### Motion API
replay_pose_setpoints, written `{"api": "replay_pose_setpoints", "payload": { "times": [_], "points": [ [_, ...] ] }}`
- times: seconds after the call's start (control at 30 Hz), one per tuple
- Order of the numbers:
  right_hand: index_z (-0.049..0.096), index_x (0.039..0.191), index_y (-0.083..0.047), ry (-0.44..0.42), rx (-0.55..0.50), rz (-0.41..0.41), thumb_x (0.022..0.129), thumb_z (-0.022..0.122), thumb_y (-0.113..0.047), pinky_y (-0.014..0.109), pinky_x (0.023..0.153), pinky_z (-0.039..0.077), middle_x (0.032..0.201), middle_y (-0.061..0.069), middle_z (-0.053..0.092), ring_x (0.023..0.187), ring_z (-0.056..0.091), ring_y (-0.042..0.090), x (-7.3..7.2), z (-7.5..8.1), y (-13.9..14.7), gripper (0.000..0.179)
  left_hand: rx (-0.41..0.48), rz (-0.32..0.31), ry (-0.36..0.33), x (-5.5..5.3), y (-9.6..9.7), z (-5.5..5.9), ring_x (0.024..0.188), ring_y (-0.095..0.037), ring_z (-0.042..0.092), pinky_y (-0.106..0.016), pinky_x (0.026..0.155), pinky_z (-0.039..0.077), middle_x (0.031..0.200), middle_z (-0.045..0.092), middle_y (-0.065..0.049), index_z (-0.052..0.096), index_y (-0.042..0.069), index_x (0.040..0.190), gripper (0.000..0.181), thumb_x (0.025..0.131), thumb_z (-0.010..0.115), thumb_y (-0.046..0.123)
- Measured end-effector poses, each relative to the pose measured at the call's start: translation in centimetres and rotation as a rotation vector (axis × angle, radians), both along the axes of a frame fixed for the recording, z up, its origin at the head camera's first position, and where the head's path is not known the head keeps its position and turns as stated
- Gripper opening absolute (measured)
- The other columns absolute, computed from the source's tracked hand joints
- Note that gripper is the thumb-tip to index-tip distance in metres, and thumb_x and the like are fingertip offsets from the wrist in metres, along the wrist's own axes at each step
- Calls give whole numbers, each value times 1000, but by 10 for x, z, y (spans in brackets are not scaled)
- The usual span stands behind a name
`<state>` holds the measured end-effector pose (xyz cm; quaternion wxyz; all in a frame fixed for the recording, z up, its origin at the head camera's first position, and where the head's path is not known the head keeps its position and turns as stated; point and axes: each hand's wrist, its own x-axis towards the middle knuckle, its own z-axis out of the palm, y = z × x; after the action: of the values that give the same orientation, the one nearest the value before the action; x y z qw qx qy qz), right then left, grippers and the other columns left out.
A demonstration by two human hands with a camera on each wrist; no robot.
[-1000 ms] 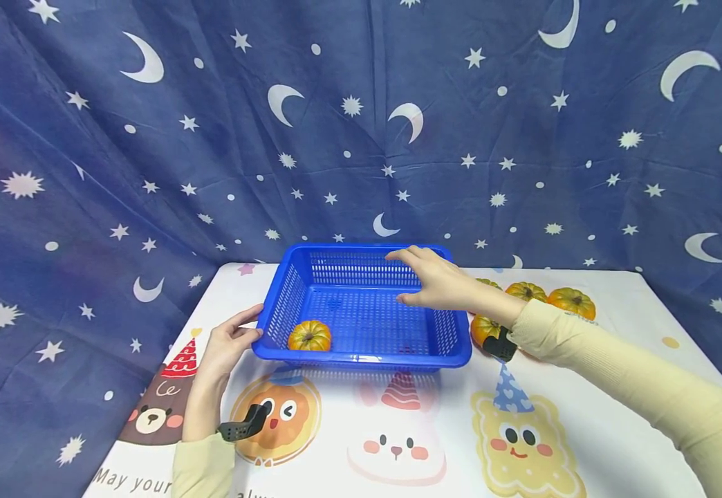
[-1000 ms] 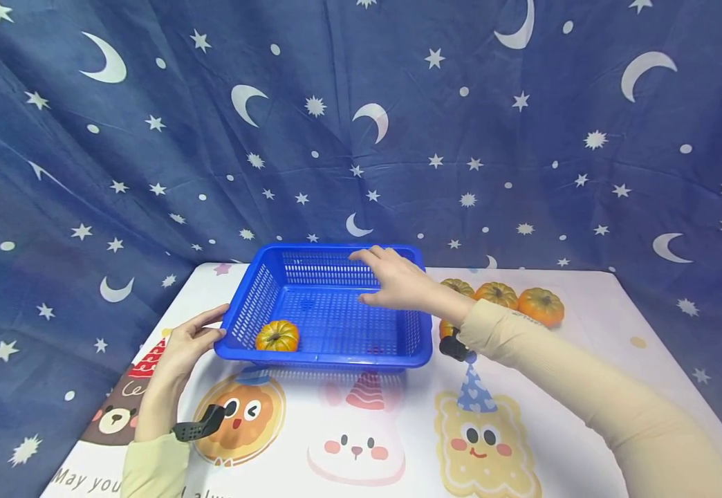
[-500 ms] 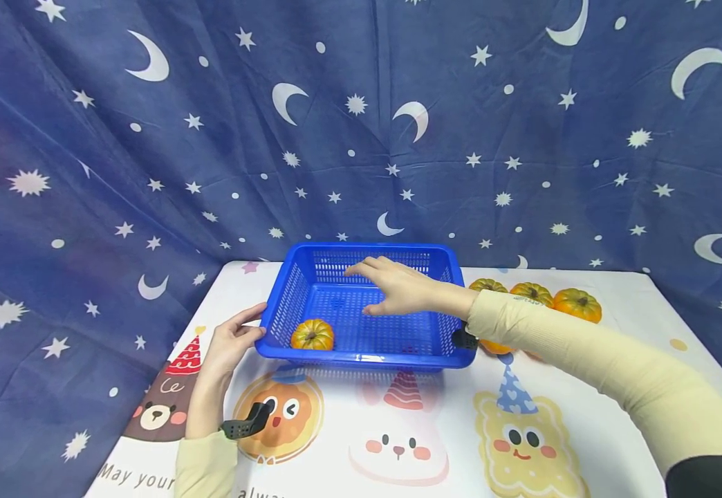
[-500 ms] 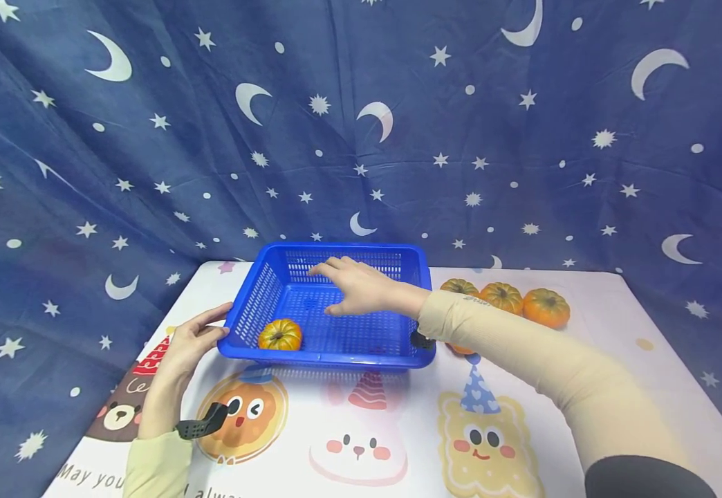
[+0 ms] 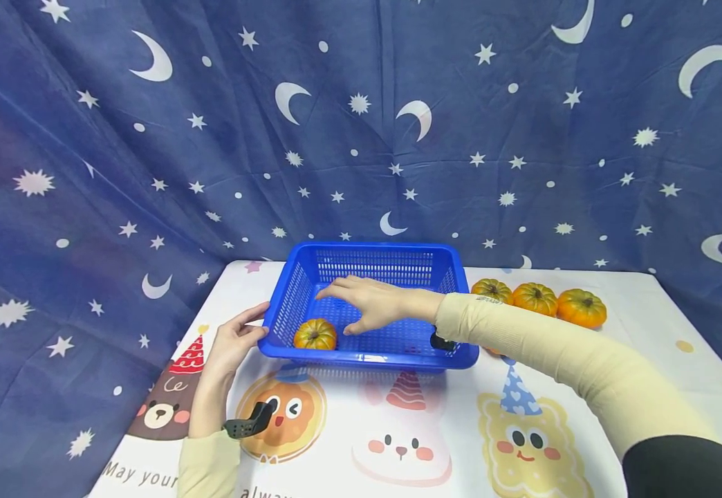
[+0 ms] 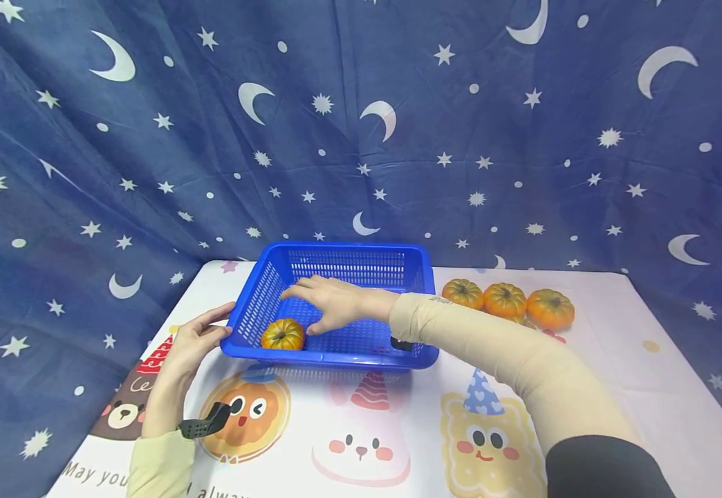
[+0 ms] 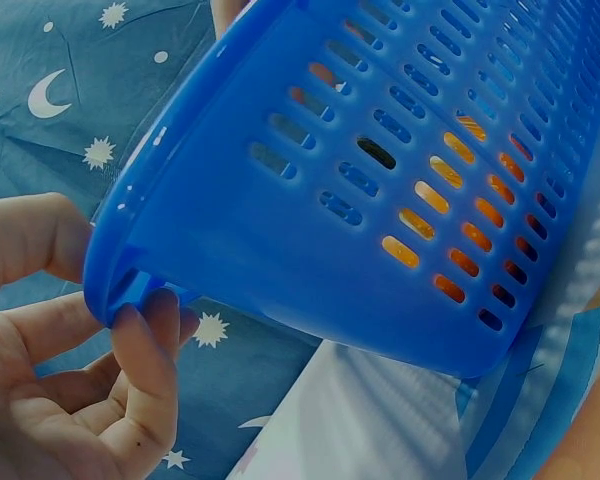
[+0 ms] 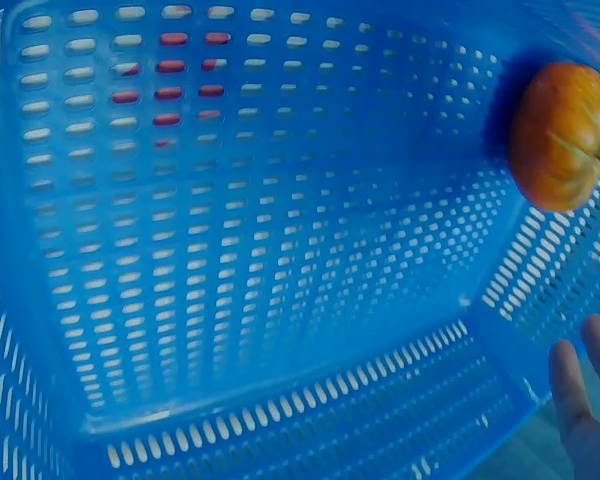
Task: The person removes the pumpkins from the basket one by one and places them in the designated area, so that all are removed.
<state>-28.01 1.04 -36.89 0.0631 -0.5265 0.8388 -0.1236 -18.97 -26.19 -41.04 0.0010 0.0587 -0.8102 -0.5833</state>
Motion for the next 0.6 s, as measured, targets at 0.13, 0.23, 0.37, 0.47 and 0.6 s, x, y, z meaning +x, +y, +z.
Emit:
{"api": "replay_pose_setpoints", "payload": {
  "times": [0.13,0.23,0.37,0.47,0.6],
  "points": [
    [39,143,-21,-13,36,27,80,74,-30,39,112,34,137,0,49,128,45,19,0,-10,-9,73,-2,0,0,0,0,0,79,8,60,-13,76,47,136,52,-24,49,4,140,50,90,56,5],
    [38,144,-22,-31,61,44,79,75,-29,38,108,38,138,0,48,126,46,18,1,-17,-15,74,-3,-12,6,1,0,0,80,8,60,-13,76,47,137,51,-25,48,3,140,50,91,56,6],
    [38,145,-20,-67,73,64,78,76,-27,39,106,39,139,2,48,124,46,18,2,-24,-22,77,-6,-13,5,1,-1,0,80,8,60,-13,77,47,137,51,-25,48,4,140,50,91,57,6],
    [37,146,-21,-84,83,60,78,76,-25,39,107,38,139,0,47,126,45,17,1,-27,-26,79,-14,-3,-1,1,-1,0,80,8,60,-12,77,47,136,52,-24,49,5,140,50,91,56,7],
    [36,146,-21,-102,87,52,77,76,-22,38,110,35,139,-1,46,128,44,16,-1,-31,-32,80,-15,4,-6,0,-2,-1,79,7,61,-13,78,47,135,53,-23,49,5,140,49,91,56,7]
  ]
}}
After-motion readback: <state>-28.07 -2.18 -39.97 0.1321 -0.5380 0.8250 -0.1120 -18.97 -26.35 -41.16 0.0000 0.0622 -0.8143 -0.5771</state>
